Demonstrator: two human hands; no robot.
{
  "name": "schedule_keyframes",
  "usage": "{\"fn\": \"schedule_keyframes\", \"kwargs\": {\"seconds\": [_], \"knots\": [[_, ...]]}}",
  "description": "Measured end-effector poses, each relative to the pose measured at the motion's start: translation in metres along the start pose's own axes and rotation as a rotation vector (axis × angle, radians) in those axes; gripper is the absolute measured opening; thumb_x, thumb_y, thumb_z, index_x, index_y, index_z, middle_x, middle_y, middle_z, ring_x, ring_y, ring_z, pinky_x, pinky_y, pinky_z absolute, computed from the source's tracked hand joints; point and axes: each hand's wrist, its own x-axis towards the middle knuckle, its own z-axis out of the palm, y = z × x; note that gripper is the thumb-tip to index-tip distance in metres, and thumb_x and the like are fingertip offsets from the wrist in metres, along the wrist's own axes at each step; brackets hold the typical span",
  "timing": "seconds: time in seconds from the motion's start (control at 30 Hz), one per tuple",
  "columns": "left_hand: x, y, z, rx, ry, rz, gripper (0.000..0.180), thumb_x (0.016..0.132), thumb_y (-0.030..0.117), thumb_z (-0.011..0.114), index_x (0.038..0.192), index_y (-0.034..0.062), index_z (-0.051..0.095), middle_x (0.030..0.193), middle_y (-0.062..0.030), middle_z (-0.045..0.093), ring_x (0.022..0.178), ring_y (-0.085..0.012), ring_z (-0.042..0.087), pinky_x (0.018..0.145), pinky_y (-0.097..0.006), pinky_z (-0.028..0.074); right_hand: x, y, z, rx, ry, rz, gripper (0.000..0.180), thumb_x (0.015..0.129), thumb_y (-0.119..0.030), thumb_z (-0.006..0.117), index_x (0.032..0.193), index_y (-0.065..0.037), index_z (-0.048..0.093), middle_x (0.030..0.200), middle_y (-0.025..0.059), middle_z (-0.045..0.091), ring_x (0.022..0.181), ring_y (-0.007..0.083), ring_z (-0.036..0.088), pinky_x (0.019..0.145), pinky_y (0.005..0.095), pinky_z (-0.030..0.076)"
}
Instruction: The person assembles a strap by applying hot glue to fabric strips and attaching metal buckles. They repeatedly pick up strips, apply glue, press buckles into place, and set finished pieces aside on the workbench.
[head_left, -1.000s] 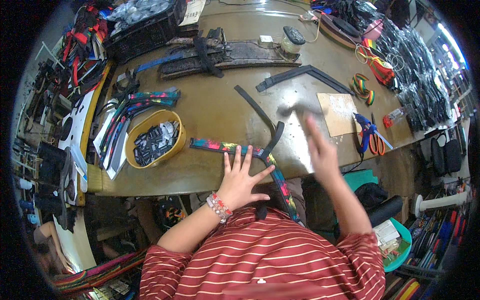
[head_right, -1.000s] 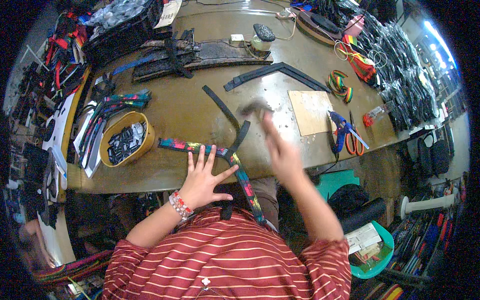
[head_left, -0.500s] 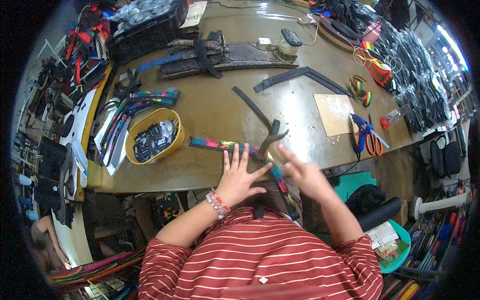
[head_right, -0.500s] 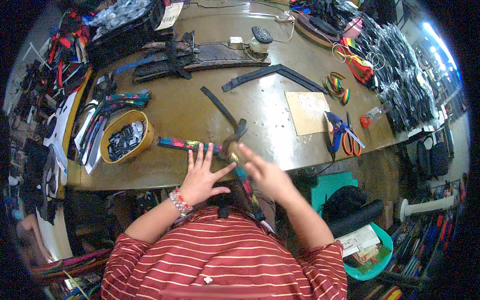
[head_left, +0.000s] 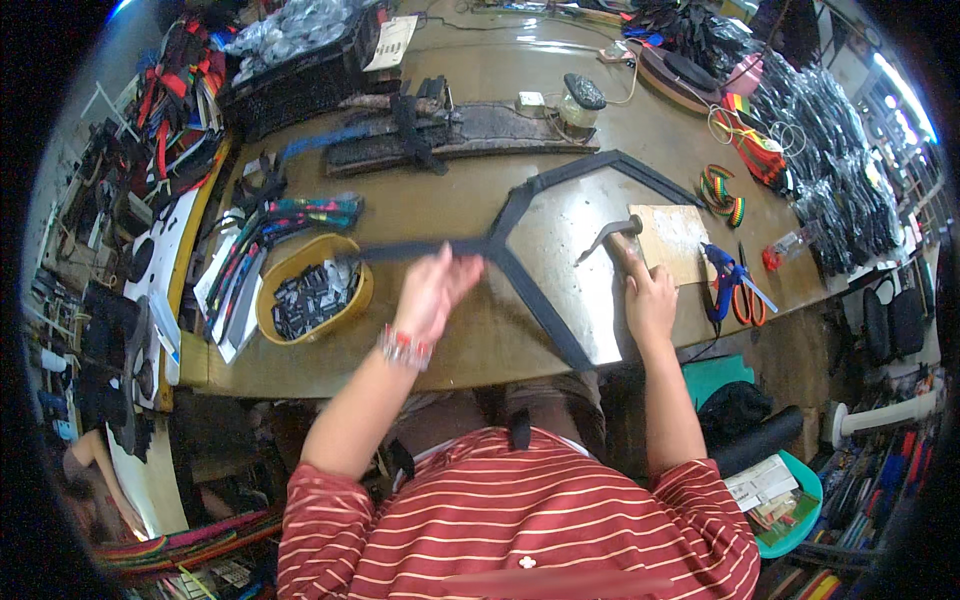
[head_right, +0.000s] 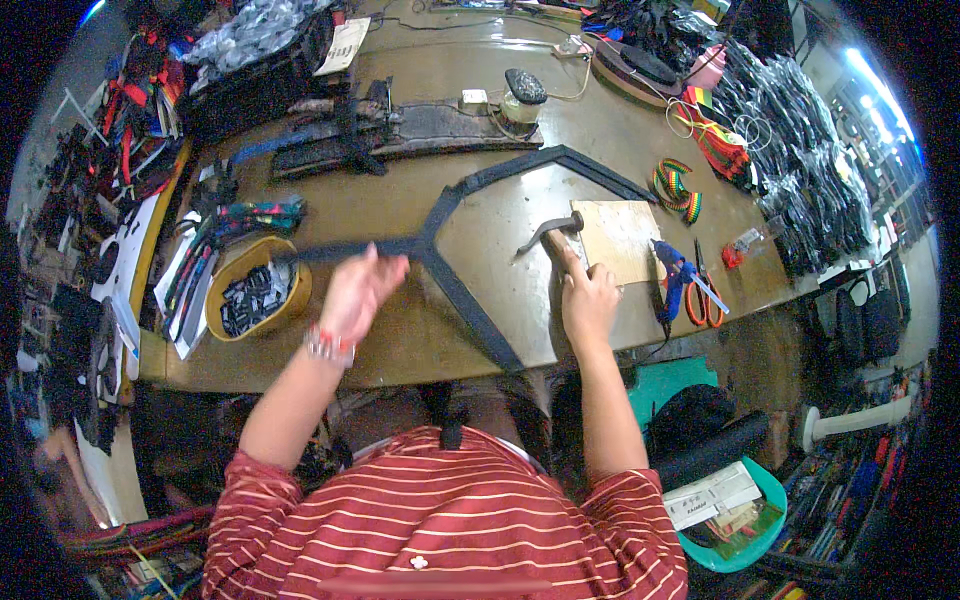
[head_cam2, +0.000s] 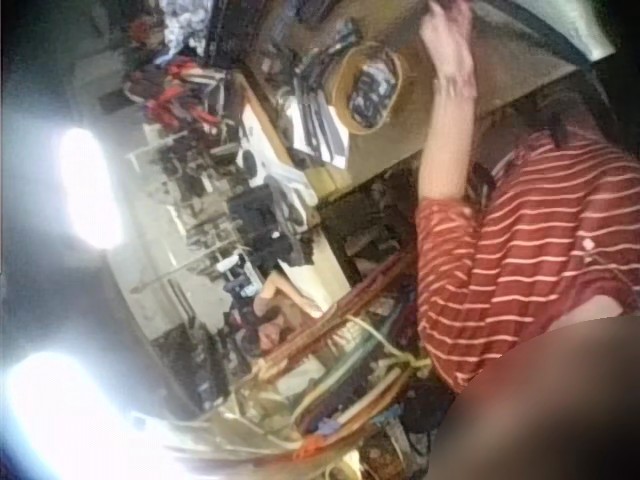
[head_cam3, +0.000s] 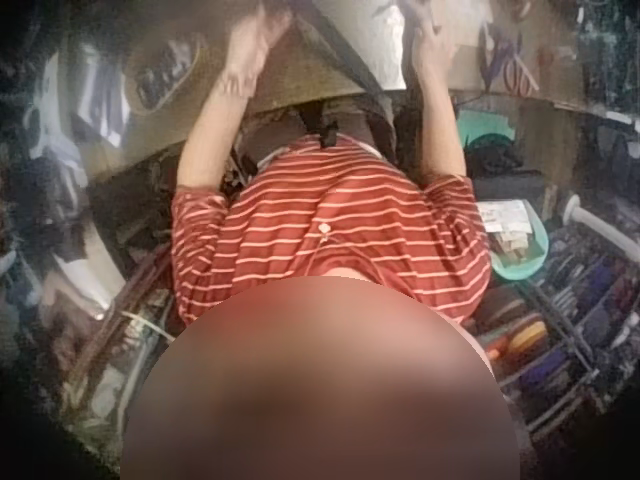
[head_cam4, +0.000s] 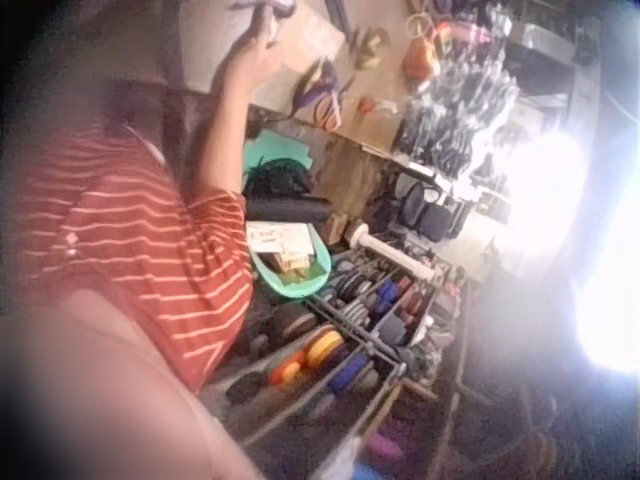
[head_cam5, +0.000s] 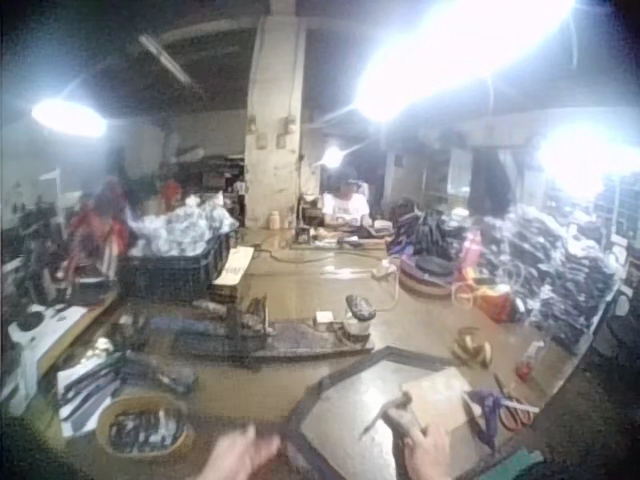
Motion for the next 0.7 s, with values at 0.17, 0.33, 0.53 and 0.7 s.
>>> {"fn": "schedule_keyframes", "kwargs": {"seconds": [0.17,0.33,0.53,0.7], "knots": [[-0.029,-0.014,-0.024,0.766,-0.309,-0.008,0.030,0.094,0.022,0.053,0.105,-0.0040,0.062,0.097,-0.0146,0.067,0.080,-0.0221,0.068,0.075,-0.032,0.054,0.044,-0.031,-0.007,0.079,0.088,-0.294,0.023,0.079,-0.023,0.065,0.097,-0.009,0.067,0.095,0.0146,0.056,0.089,0.0319,0.055,0.075,0.0425,0.046],[0.034,-0.033,-0.003,1.199,-0.065,0.669,0.017,0.080,0.014,0.069,0.089,0.0017,0.060,0.080,-0.0109,0.062,0.066,-0.0205,0.061,0.063,-0.032,0.050,0.089,-0.147,0.039,0.299,-0.174,-0.372,0.040,0.080,-0.038,0.064,0.081,0.002,0.062,0.081,0.0191,0.062,0.080,0.0357,0.063,0.074,0.0438,0.051],[0.043,-0.050,-0.003,1.174,0.065,0.610,0.022,0.076,0.007,0.068,0.094,0.0038,0.056,0.081,-0.0125,0.060,0.071,-0.0276,0.061,0.065,-0.037,0.050,0.094,-0.148,0.000,0.754,-0.255,-0.172,0.025,0.076,-0.023,0.068,0.081,0.000,0.062,0.081,0.0151,0.063,0.071,0.0264,0.063,0.066,0.0364,0.050],[0.036,-0.045,0.002,1.298,0.011,0.754,0.021,0.075,-0.004,0.057,0.093,0.0069,0.057,0.081,-0.0122,0.056,0.075,-0.0310,0.060,0.066,-0.039,0.051,0.026,-0.114,-0.032,0.845,-0.625,-0.492,0.017,0.076,-0.003,0.066,0.093,0.001,0.068,0.084,0.0099,0.066,0.074,0.0211,0.063,0.070,0.0333,0.050]]}}
